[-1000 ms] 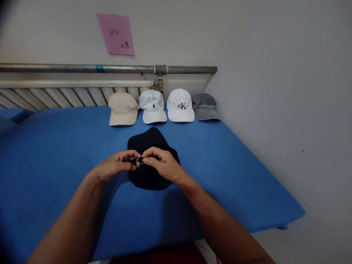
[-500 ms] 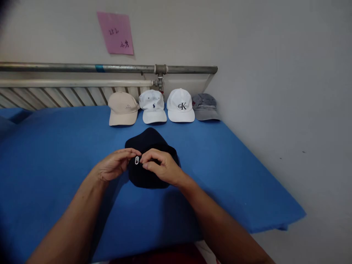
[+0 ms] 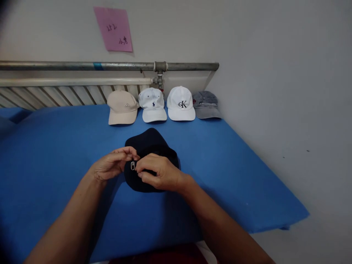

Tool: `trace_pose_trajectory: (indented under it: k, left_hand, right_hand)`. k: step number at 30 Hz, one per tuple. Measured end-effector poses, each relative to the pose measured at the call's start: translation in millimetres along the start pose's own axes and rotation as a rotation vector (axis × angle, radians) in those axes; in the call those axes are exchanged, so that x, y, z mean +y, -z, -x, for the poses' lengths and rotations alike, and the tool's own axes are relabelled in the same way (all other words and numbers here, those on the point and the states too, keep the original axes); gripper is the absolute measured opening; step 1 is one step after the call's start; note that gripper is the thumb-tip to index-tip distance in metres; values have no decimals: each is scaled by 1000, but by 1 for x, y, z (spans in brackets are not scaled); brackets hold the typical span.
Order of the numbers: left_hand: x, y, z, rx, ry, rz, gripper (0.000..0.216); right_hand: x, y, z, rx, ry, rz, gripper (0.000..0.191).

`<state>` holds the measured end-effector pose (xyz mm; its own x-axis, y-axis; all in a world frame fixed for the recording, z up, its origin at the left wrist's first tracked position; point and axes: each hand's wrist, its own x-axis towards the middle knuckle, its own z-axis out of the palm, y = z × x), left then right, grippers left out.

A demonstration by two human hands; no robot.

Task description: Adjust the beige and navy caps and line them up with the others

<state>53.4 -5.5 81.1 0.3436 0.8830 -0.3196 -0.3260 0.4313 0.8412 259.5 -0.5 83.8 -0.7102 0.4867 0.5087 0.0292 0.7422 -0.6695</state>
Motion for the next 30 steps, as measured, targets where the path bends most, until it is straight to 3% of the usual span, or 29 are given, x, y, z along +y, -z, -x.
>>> trace_pose_trajectory:
  k: [5,13,22,30]
  left_hand:
    - [3,-6,3,42,-54,64,20]
    - [2,-22,8,261,-228,22,20]
    - [-2,-32,9,299,-295,-56,18]
    - [-4,-30,7,286,-287,-93,16]
  right_hand:
    - [-1,-1,-1,87,-39,-21,10]
    - [-3,-12,-3,304,-105,99,9]
    - [-4,-13,-1,355,-105,232,10]
    - [-5,-13,-1,378,-133,201,10]
